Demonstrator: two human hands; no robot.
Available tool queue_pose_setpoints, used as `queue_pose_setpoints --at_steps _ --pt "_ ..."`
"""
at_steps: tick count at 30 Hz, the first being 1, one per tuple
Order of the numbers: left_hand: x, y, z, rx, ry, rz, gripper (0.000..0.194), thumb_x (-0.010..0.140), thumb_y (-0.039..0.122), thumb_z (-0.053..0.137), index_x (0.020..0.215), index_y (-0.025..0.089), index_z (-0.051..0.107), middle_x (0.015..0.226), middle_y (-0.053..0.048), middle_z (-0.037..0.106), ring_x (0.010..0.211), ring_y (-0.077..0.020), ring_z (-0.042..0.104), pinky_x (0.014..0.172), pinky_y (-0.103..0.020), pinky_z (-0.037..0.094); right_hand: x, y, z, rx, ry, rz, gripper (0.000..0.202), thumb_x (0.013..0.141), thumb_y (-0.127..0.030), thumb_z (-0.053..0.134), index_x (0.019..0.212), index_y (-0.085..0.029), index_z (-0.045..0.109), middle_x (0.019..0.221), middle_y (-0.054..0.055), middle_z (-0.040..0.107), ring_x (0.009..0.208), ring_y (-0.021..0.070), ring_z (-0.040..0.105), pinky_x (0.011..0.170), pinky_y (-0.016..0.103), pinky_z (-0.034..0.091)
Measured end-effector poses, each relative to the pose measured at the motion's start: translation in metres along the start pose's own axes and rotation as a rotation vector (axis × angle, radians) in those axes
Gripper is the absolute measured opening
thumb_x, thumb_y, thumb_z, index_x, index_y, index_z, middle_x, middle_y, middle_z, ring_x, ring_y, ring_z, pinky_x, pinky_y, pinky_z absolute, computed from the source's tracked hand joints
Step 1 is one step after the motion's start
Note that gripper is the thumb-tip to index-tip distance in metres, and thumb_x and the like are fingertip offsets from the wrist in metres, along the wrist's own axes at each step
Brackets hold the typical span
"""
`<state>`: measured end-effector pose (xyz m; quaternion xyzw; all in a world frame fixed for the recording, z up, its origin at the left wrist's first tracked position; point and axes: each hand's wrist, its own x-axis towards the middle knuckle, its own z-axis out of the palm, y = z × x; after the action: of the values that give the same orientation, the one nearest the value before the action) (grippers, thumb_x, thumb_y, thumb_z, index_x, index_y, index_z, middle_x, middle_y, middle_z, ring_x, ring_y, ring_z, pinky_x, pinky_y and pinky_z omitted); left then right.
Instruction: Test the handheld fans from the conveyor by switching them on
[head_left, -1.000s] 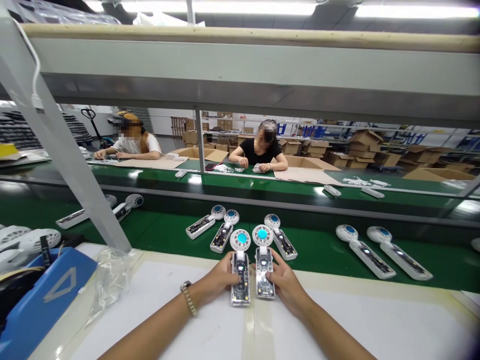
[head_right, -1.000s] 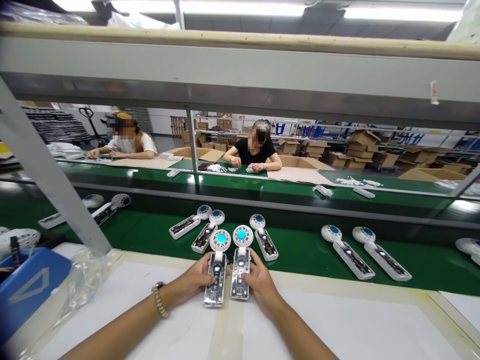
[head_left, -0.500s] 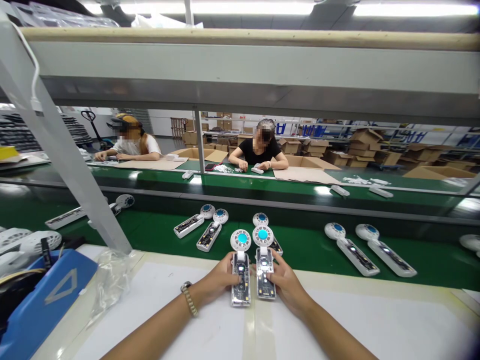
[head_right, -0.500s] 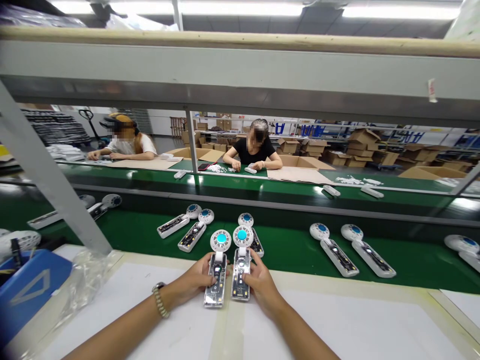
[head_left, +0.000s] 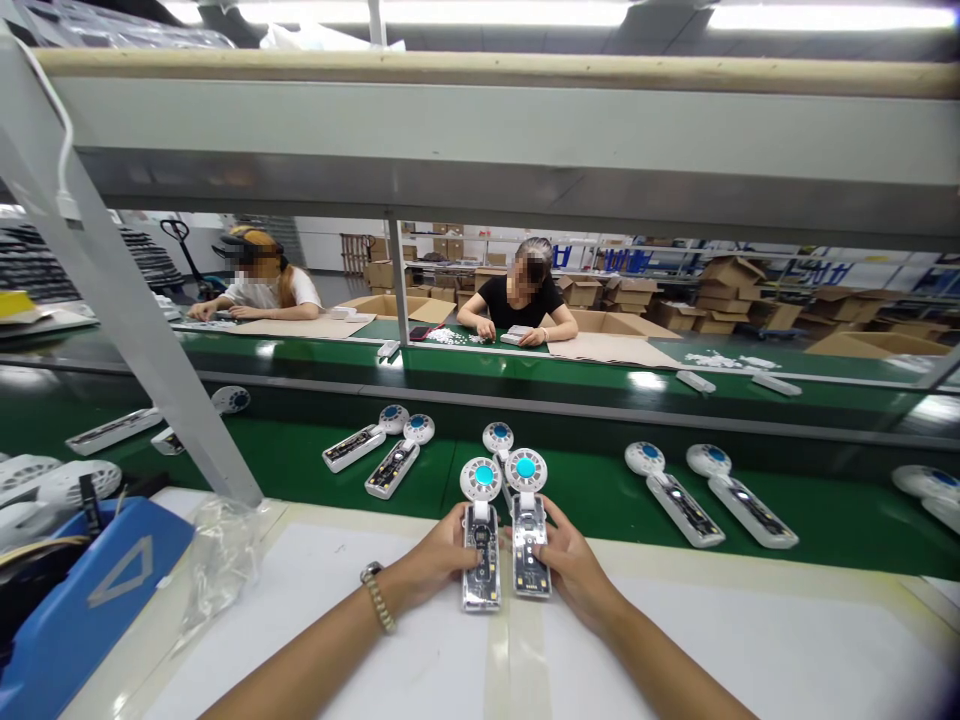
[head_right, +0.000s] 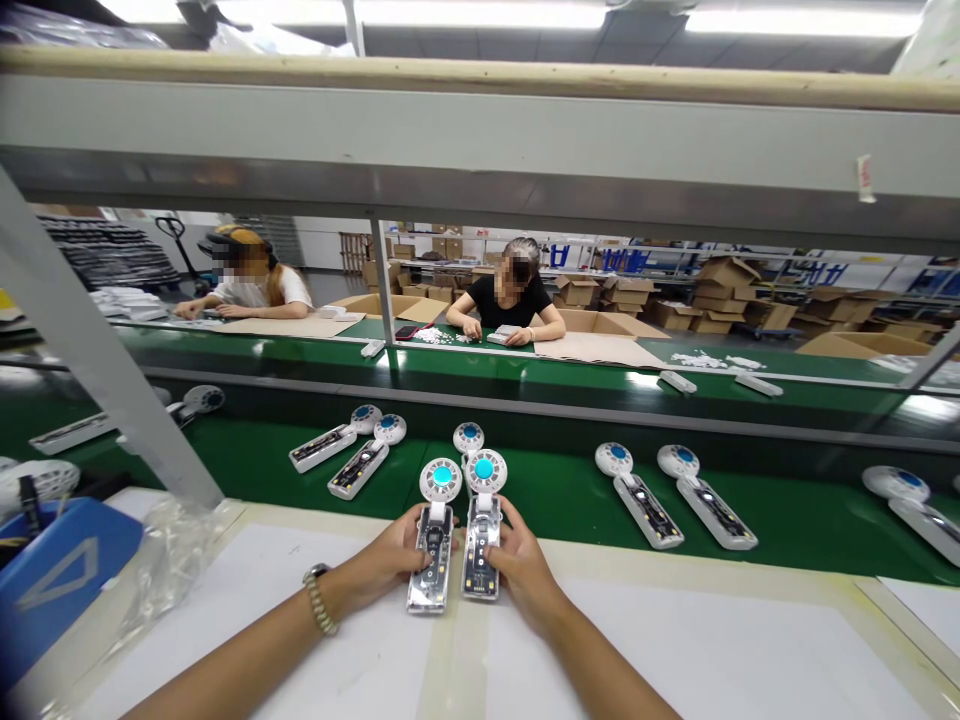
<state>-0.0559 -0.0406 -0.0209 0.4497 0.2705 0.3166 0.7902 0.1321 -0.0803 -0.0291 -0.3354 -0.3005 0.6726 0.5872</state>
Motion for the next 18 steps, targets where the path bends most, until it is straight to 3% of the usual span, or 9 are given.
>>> queue_pose_setpoints --at_steps 2,4,5,7,10,14,18 --pt "0.0 0.003 0.002 -0.045 0.052 0.022 0.054 0.057 0.009 0.073 0.102 0.019 0.045 0.1 -0.007 0.06 0.088 -0.0214 0.06 0.076 -0.033 0.045 -0.003 -0.007 0.002 0.051 -0.014 0.048 0.049 0.059 -0.028 0.074 0.102 -0.021 0.052 0.084 0.004 0.068 0.072 0.0225 0.065 0.067 0.034 0.048" --pt "-0.001 0.009 -0.001 -0.101 0.125 0.005 0.04 0.064 0.024 0.071 0.095 0.017 0.048 0.093 -0.006 0.062 0.076 -0.0185 0.063 0.073 -0.033 0.047 -0.006 -0.016 -0.001 0.09 -0.039 0.135 0.032 0.069 -0.047 0.06 0.083 -0.019 0.057 0.069 0.002 0.066 0.053 0.0181 0.061 0.052 0.03 0.047" --pt "0.0 0.013 -0.004 -0.123 0.159 -0.022 0.036 0.068 0.037 0.067 0.092 0.016 0.049 0.085 -0.005 0.062 0.067 -0.0169 0.062 0.069 -0.032 0.048 -0.007 -0.021 -0.004 0.097 -0.053 0.172 0.037 0.072 -0.055 0.051 0.077 -0.018 0.057 0.062 0.002 0.064 0.046 0.0163 0.057 0.045 0.028 0.045" --pt "0.002 0.021 -0.013 -0.139 0.219 -0.073 0.046 0.072 0.058 0.051 0.088 0.015 0.051 0.067 -0.002 0.06 0.052 -0.0144 0.058 0.056 -0.028 0.047 -0.007 -0.032 -0.014 0.091 -0.063 0.194 0.049 0.074 -0.064 0.04 0.074 -0.018 0.057 0.056 0.001 0.059 0.039 0.0137 0.053 0.039 0.025 0.042" --pt "0.013 0.034 -0.033 0.052 0.359 -0.032 0.061 0.07 0.071 0.036 0.087 0.014 0.052 0.057 -0.001 0.057 0.045 -0.0132 0.054 0.046 -0.024 0.043 0.007 -0.048 -0.031 0.0 0.031 0.132 0.056 0.072 -0.07 0.035 0.072 -0.018 0.056 0.055 0.001 0.059 0.041 0.0132 0.053 0.04 0.024 0.043" --pt "0.033 0.07 -0.062 0.716 0.645 0.11 0.066 0.072 0.072 0.027 0.087 0.013 0.054 0.075 -0.01 0.063 0.067 -0.0221 0.061 0.058 -0.031 0.046 0.049 -0.074 -0.048 -0.584 0.263 -0.038 0.059 0.073 -0.071 0.029 0.063 -0.019 0.055 0.054 0.006 0.061 0.057 0.0226 0.062 0.053 0.033 0.049" --pt "0.034 0.124 -0.099 1.002 0.846 0.227 0.056 0.067 0.063 0.049 0.096 0.014 0.05 0.102 -0.013 0.059 0.105 -0.03 0.049 0.081 -0.033 0.038 0.092 -0.102 -0.05 -0.901 0.393 -0.152 0.04 0.065 -0.056 0.056 0.072 -0.016 0.058 0.073 0.015 0.066 0.095 0.0387 0.056 0.079 0.047 0.042"
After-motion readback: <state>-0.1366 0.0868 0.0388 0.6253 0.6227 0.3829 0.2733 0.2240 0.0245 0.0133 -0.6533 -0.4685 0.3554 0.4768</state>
